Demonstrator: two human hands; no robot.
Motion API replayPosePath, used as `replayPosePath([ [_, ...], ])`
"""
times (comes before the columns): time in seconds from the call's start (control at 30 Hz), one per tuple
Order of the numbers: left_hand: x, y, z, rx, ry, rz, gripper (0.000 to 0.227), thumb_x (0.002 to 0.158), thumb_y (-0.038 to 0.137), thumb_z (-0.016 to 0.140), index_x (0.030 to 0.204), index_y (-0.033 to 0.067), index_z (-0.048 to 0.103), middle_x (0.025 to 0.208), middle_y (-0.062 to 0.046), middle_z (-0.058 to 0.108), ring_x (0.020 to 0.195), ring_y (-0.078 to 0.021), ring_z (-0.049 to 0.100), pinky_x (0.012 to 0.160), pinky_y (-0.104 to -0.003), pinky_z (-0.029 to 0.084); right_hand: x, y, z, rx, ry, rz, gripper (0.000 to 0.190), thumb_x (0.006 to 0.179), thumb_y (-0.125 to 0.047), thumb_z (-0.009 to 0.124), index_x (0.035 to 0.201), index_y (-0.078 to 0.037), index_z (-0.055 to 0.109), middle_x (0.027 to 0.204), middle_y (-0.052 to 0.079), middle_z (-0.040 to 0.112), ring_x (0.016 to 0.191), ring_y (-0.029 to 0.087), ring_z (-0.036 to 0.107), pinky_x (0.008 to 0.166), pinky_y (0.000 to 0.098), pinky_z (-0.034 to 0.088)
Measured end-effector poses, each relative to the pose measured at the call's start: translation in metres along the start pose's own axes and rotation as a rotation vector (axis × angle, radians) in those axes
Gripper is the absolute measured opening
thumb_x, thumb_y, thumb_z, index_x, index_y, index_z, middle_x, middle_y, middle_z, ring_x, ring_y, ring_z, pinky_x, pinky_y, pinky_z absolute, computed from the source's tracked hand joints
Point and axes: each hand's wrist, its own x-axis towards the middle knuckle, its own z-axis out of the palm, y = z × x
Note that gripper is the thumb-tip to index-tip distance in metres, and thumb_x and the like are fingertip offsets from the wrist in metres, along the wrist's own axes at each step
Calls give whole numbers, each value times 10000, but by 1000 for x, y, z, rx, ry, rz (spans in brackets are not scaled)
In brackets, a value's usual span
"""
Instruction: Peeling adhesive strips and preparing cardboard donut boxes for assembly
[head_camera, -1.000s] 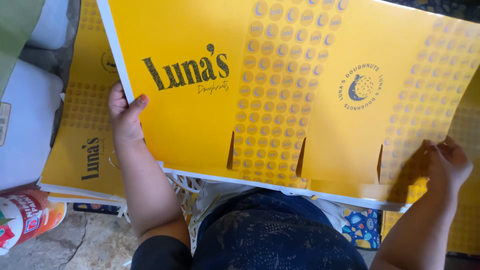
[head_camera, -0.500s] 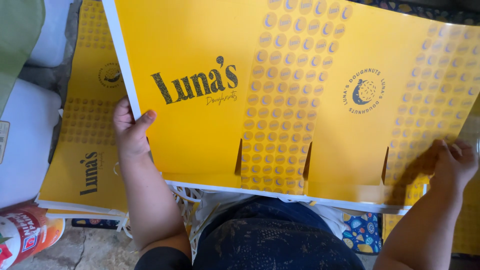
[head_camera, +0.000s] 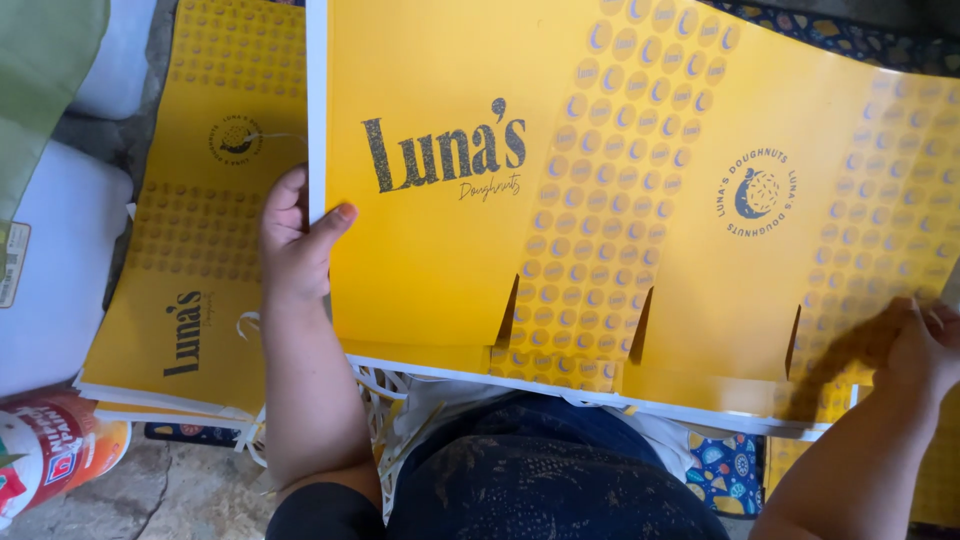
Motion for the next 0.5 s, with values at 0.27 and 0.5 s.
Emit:
replayPosePath([
  [0.27, 0, 5, -14, -49, 5, 20, 554, 824, 156, 861, 1305, 48, 608, 1256, -129, 703, 1109, -207, 679, 1011, -340, 575, -2, -4, -4, -15, 8, 46, 158, 1155, -163, 682, 1103, -276, 584, 949, -93, 659, 776, -7, 621, 581, 207, 480],
  [0.5, 4, 1, -55, 53, 53, 71, 518, 850, 135, 803, 1322, 79, 594, 1329, -117, 668, 1226, -224, 645, 1136, -356, 537, -24, -29, -9, 173, -199, 120, 414, 1057, -27, 604, 1354, -312, 561, 1101, -46, 650, 854, 61, 614, 680, 222, 513],
])
